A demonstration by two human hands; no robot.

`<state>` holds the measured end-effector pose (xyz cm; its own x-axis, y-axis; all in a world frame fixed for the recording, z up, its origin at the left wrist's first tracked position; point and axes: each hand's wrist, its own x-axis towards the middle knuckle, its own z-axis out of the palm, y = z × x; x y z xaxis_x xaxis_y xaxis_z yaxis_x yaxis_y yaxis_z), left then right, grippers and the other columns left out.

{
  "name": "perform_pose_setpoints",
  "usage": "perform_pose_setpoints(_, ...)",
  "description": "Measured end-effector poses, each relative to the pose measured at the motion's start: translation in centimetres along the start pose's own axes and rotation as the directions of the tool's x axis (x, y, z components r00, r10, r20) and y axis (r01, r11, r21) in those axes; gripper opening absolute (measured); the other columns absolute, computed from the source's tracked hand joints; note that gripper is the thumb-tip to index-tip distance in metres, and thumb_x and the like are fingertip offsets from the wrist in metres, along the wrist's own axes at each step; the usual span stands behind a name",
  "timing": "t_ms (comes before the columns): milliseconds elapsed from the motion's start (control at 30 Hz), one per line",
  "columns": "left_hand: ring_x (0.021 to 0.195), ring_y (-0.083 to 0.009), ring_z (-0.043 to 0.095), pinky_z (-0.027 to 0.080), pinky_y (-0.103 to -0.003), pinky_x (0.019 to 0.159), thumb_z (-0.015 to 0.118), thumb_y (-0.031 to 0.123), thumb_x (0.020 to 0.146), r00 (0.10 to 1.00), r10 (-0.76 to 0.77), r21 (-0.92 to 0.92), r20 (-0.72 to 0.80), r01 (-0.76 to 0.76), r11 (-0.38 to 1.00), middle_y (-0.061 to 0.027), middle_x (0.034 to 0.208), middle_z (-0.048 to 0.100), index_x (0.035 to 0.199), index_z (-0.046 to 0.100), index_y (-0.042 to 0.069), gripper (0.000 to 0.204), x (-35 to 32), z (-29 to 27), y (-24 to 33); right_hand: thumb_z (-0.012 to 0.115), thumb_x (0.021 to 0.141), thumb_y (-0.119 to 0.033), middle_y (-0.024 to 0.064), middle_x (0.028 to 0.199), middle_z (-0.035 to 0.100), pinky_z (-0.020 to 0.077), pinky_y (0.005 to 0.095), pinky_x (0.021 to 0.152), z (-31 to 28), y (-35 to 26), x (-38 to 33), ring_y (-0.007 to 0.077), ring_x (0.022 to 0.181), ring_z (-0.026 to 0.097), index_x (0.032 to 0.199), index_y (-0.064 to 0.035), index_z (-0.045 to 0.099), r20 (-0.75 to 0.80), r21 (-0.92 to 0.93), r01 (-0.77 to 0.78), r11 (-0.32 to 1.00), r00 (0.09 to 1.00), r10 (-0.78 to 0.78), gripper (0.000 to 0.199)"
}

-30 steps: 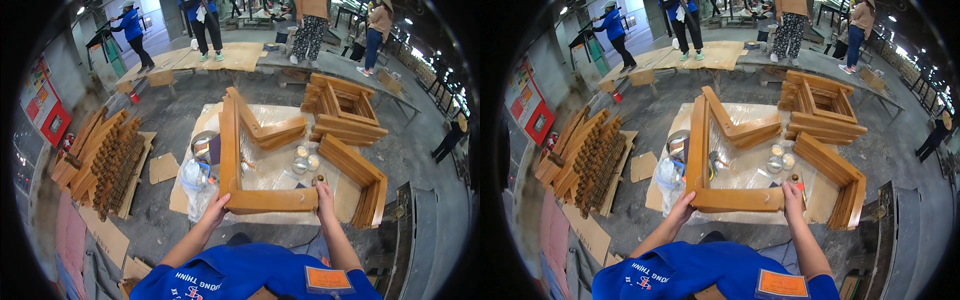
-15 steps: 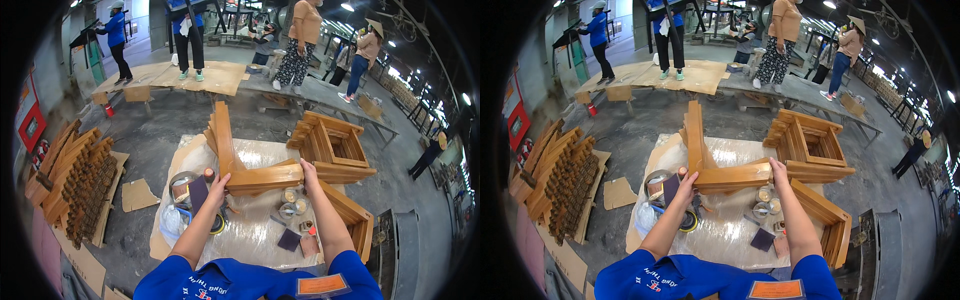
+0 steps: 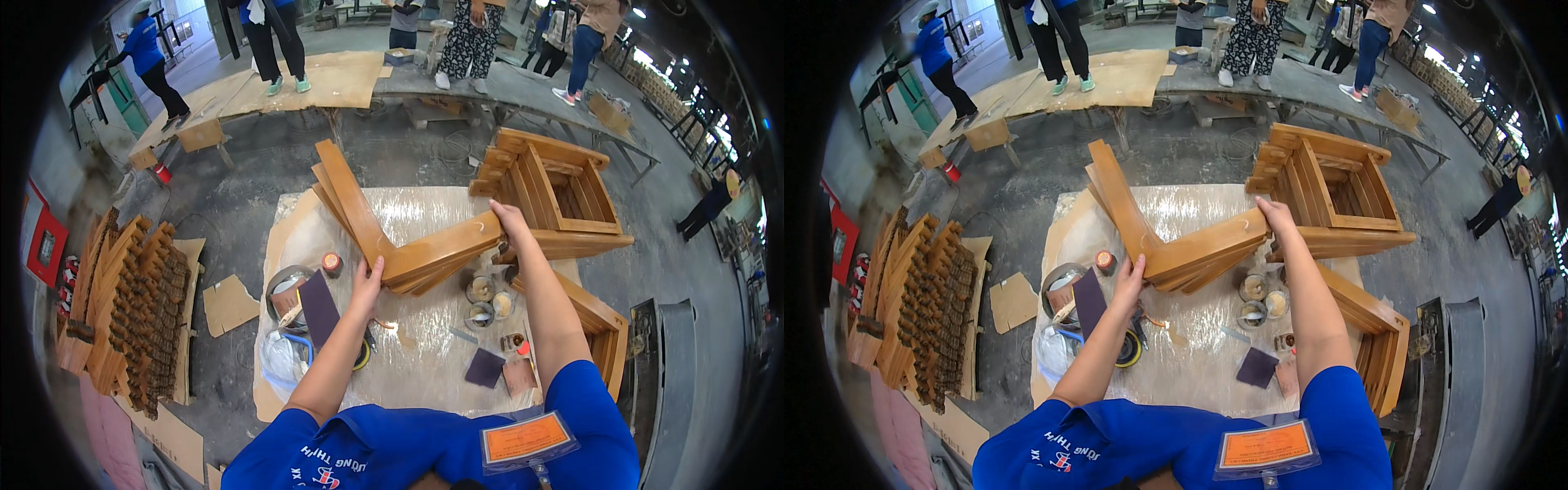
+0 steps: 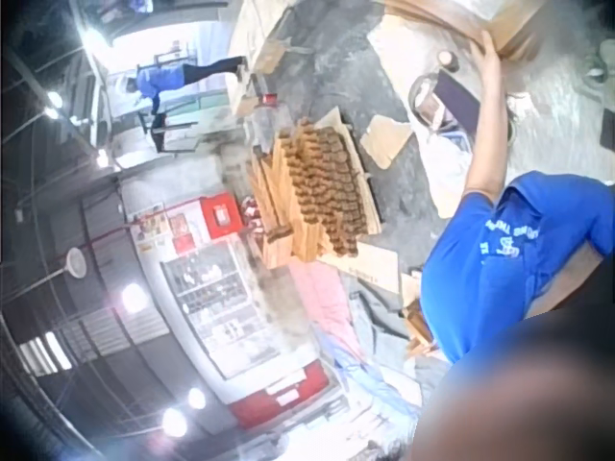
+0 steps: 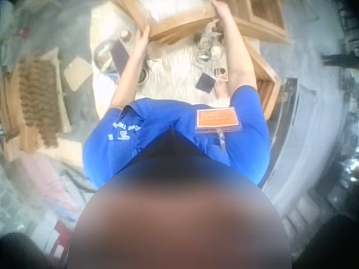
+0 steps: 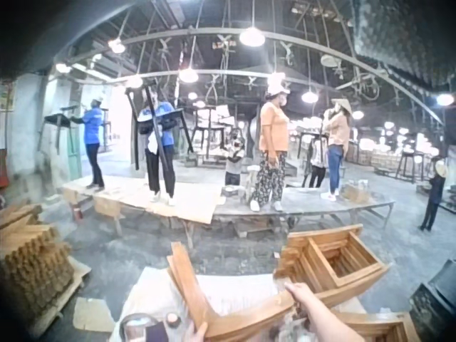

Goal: The person repeatedly picks up L-shaped wooden chair parts, inspects them, and sands edges with a sanding block. They place finished parts into a stack and continue the cycle with additional pieces.

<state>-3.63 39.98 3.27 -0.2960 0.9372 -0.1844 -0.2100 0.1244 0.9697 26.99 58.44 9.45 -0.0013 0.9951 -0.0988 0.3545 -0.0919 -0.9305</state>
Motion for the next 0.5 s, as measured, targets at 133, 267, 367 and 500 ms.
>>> perform_pose_setpoints(133,0.117,-0.0311,0.044,0.033,-0.038,0.102,0.056,0.039,0.092,0.978,0.208,0.419,-0.03,-0.177,0.891,-0.0203,0.123,0.044,0.137,0.041,0.004,0.059,0.5,-0.1,-0.5,0.073,0.075,-0.035,0.0177,0.135,0.042,0.0355,0.0419,0.104,3.1,-3.2,-3.2,0.032,0.126,0.04,0.113,-0.0081,0.061,0.069,-0.586,0.491,0.645,0.823,-0.563,0.048)
perform_pose_setpoints(267,0.119,-0.0325,0.041,0.031,-0.039,0.104,0.054,0.039,0.092,0.969,0.247,0.351,-0.017,-0.225,0.909,-0.0207,0.126,0.041,0.138,0.04,0.003,0.059,0.5,0.2,-1.2,0.08,0.065,-0.03,0.0135,0.122,0.051,0.0376,0.0411,0.101,8.1,-5.5,-8.3,0.0324,0.116,0.047,0.122,-0.006,0.053,0.659,-0.467,0.874,0.135,0.446,-0.606,0.067)
perform_pose_setpoints(367,0.119,-0.0307,0.042,0.031,-0.039,0.104,0.05,0.039,0.095,0.968,0.252,0.319,-0.01,-0.235,0.918,-0.0195,0.13,0.039,0.142,0.034,0.005,0.06,0.7,0.0,-2.0,0.081,0.061,-0.028,0.0117,0.118,0.054,0.0398,0.0394,0.098,9.7,-6.6,-8.6,0.0321,0.112,0.048,0.121,-0.0042,0.053,0.775,-0.465,0.817,0.342,0.562,-0.29,0.071)
perform_pose_setpoints(500,0.13,-0.029,0.033,0.03,-0.042,0.104,0.03,0.058,0.095,0.995,-0.009,0.003,0.095,0.008,1.0,-0.0106,0.143,0.032,0.145,0.024,0.009,0.071,0.3,-0.8,-3.6,0.08,0.062,-0.029,0.0109,0.113,0.056,0.0414,0.0387,0.094,9.5,-7.7,-8.2,0.031,0.108,0.05,0.118,-0.0045,0.054,0.809,-0.393,0.855,0.339,0.497,-0.315,0.066)
